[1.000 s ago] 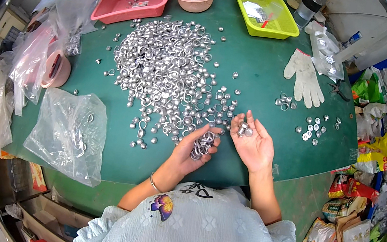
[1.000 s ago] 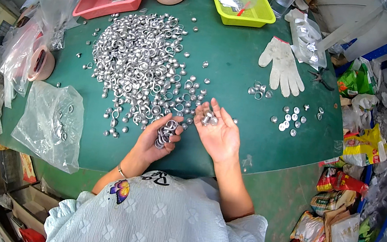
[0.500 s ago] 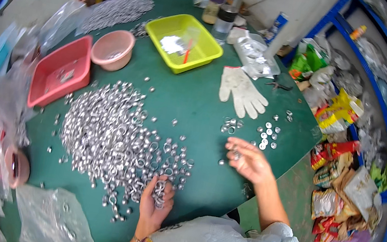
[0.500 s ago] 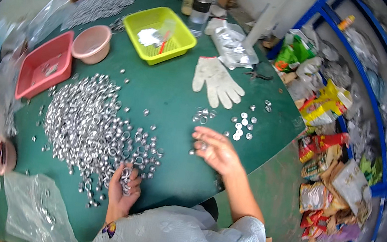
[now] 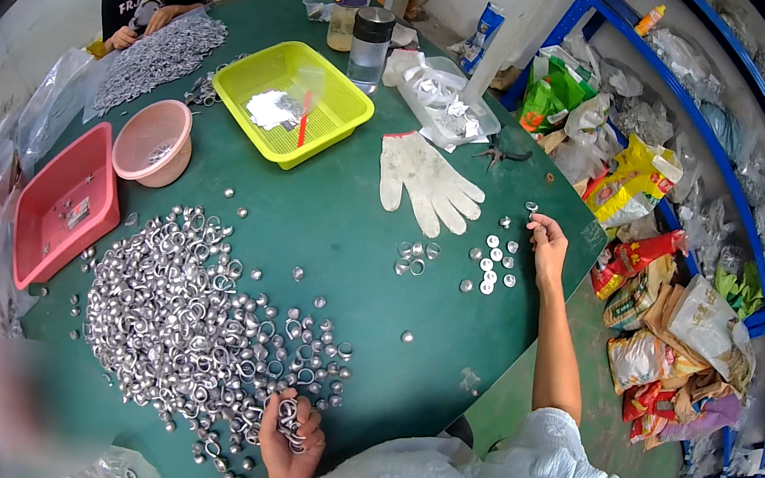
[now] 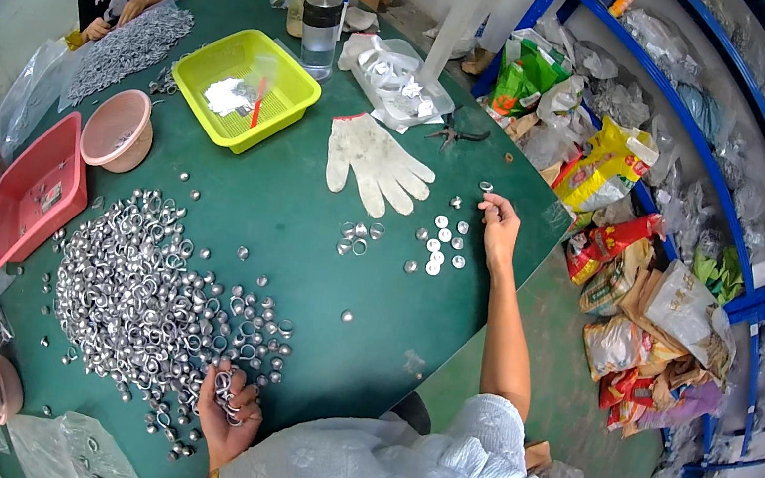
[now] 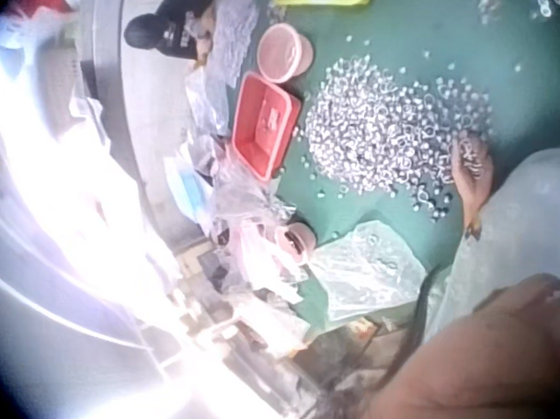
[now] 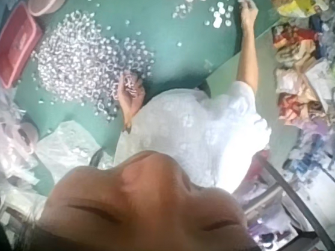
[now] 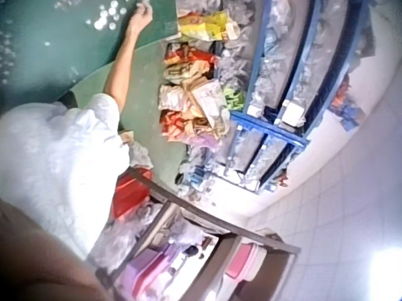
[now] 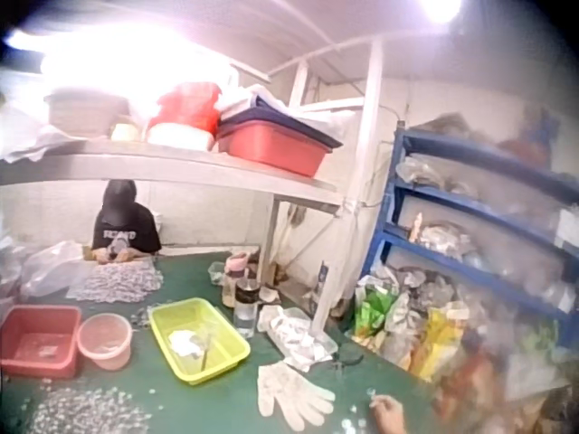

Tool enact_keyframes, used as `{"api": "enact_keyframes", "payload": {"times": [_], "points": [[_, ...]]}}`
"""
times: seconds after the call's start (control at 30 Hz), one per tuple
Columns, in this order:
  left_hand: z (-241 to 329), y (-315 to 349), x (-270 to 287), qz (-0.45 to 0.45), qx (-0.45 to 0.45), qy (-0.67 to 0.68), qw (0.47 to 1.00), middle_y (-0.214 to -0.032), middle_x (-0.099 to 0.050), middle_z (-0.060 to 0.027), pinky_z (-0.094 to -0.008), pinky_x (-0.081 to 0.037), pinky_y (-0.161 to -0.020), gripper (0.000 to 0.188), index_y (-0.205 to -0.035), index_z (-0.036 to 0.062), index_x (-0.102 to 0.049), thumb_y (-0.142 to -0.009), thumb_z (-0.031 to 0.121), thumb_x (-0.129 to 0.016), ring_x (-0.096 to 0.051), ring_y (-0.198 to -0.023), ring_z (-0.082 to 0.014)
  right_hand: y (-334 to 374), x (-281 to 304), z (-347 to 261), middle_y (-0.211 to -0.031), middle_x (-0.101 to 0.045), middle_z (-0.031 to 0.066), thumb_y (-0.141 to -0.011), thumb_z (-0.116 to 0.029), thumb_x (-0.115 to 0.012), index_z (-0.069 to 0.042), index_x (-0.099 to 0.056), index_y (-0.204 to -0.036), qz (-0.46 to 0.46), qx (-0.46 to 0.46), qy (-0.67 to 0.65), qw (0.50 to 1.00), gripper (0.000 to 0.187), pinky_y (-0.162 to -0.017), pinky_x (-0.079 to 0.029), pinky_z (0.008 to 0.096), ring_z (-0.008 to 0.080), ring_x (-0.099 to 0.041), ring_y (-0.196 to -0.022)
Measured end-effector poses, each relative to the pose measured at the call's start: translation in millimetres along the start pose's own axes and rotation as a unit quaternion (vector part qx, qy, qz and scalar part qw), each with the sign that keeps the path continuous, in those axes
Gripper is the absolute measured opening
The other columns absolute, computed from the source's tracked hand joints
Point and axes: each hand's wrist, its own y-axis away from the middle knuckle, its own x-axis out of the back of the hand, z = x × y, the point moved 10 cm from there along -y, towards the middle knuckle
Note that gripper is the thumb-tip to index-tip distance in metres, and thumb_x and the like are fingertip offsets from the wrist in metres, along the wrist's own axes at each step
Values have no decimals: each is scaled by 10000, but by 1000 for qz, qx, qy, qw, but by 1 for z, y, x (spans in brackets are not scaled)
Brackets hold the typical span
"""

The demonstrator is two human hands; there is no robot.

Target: The person sits at a green workbench and repeatedly picks up small silver metal rings and ball-shaped components. They connect the parts by hand and place the assembled units into a clear plastic bag. The process is repetitive and continues throughout the clip.

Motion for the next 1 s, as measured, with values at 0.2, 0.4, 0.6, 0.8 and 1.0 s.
{"api": "enact_keyframes", "payload": {"times": [0.2, 0.4, 0.6, 0.8, 1.0], "points": [[2, -1, -2, 1, -17, -7, 1000, -695, -417, -22, -195, -310, -372, 256, -973, 96, -543, -950, 312, -407, -378, -525, -98, 22, -10, -26, -925, -572, 116, -788, -8, -574, 3, -583, -1004, 83, 167, 161, 969, 216, -721, -448, 304, 183, -551, -762], [1, -1, -1, 8, -20, -5, 1000, -684, -414, -21, -195, -305, -369, 255, -959, 96, -542, -951, 311, -406, -380, -516, -97, 19, -11, -23, -892, -578, 105, -742, -32, -653, 7, -610, -918, 62, 141, 192, 969, 185, -676, -455, 300, 194, -561, -733], [1, -1, -1, 5, -17, 1, 1000, -690, -415, -24, -196, -309, -373, 263, -972, 94, -545, -951, 314, -403, -385, -522, -98, 17, -1, -11, -859, -598, 97, -793, -81, -626, 6, -629, -883, 44, 111, 156, 981, 125, -681, -458, 285, 179, -579, -735], [1, -1, -3, 0, -19, 4, 1000, -700, -414, -25, -197, -317, -384, 266, -980, 91, -542, -952, 313, -398, -391, -538, -100, 20, 5, -6, -888, -598, 105, -760, -66, -662, -1, -634, -934, 34, 88, 157, 983, 188, -706, -471, 290, 191, -597, -785], [1, 0, -1, 4, -15, 1, 1000, -709, -412, -24, -196, -312, -394, 266, -982, 94, -537, -953, 317, -393, -394, -554, -101, 34, 21, -17, -919, -587, 113, -738, -118, -708, -3, -626, -926, 70, 108, 195, 972, 235, -720, -468, 298, 211, -582, -796]]}}
